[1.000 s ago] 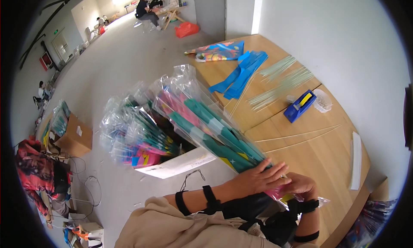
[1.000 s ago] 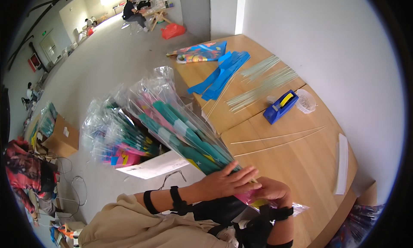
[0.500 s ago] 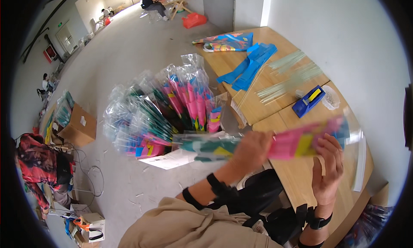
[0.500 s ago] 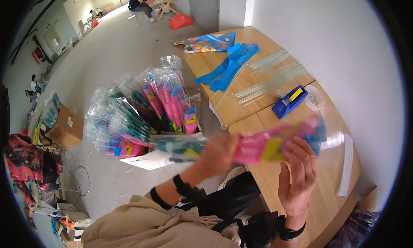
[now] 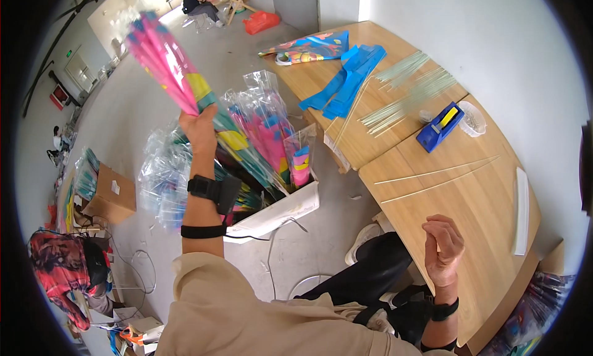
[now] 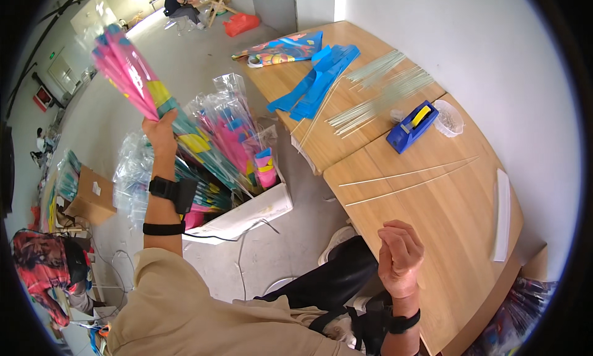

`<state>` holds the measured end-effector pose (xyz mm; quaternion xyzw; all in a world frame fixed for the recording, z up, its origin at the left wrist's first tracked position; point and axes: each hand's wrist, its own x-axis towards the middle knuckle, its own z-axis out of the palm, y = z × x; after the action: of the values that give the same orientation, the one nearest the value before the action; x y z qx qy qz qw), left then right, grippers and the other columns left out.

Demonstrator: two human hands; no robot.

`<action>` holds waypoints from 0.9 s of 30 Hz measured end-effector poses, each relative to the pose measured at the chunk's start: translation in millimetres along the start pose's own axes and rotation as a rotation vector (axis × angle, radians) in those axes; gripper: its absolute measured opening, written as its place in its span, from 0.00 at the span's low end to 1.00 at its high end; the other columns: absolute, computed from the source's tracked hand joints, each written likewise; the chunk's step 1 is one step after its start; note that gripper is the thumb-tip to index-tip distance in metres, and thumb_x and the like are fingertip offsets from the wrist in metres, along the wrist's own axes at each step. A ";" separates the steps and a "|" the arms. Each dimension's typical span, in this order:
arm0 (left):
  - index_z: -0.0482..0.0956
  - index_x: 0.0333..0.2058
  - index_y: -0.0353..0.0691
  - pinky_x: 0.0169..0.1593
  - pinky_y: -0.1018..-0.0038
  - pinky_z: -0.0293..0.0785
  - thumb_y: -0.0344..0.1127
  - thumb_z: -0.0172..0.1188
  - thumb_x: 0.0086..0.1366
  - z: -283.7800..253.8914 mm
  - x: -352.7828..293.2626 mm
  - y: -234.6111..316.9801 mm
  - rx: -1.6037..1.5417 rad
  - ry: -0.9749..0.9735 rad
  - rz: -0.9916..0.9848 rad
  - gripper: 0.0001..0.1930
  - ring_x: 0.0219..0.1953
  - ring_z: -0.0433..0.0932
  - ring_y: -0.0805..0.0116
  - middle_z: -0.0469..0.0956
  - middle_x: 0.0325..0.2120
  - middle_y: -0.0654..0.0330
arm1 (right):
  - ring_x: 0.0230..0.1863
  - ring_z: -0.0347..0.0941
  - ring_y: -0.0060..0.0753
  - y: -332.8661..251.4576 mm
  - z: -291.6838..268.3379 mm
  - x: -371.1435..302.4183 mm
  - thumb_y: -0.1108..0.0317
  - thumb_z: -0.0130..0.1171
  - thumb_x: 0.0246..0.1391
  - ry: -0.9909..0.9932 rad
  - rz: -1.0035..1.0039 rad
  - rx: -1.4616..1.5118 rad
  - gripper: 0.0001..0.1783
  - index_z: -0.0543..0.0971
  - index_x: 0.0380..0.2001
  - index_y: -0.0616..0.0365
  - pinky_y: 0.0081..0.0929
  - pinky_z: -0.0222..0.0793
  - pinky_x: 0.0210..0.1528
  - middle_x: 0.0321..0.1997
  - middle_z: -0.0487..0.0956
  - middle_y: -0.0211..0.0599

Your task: The recorder assembles a small kite by rolling the colorful plastic around a stick, placing it in a plastic sleeve, and retrieving more materials.

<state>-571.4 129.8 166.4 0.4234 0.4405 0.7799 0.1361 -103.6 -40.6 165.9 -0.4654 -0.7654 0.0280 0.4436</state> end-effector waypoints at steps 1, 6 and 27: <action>0.75 0.39 0.33 0.38 0.77 0.71 0.18 0.61 0.47 -11.1 2.4 -9.6 0.029 0.040 0.010 0.17 0.33 0.75 0.71 0.77 0.33 0.62 | 0.34 0.77 0.47 1.5 3.0 -2.2 0.89 0.53 0.39 -0.020 0.026 -0.003 0.11 0.74 0.26 0.63 0.32 0.74 0.35 0.26 0.77 0.42; 0.73 0.41 0.29 0.41 0.72 0.71 0.19 0.61 0.49 -55.8 -10.1 -53.0 0.310 0.171 0.051 0.17 0.34 0.75 0.68 0.76 0.34 0.59 | 0.33 0.77 0.47 11.0 17.1 -12.1 0.88 0.53 0.38 -0.083 0.052 0.004 0.10 0.74 0.25 0.63 0.33 0.74 0.34 0.24 0.76 0.42; 0.62 0.56 0.25 0.60 0.65 0.59 0.37 0.72 0.44 -55.9 -185.8 -192.6 0.655 0.195 -0.218 0.42 0.55 0.66 0.50 0.67 0.51 0.40 | 0.30 0.76 0.45 35.8 46.1 -48.3 0.86 0.54 0.36 -0.200 0.165 0.009 0.08 0.74 0.22 0.63 0.33 0.73 0.31 0.24 0.77 0.43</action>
<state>-533.7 99.8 -102.8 0.3185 0.7206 0.6150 0.0327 -103.2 -38.9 90.2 -0.5199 -0.7646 0.1139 0.3635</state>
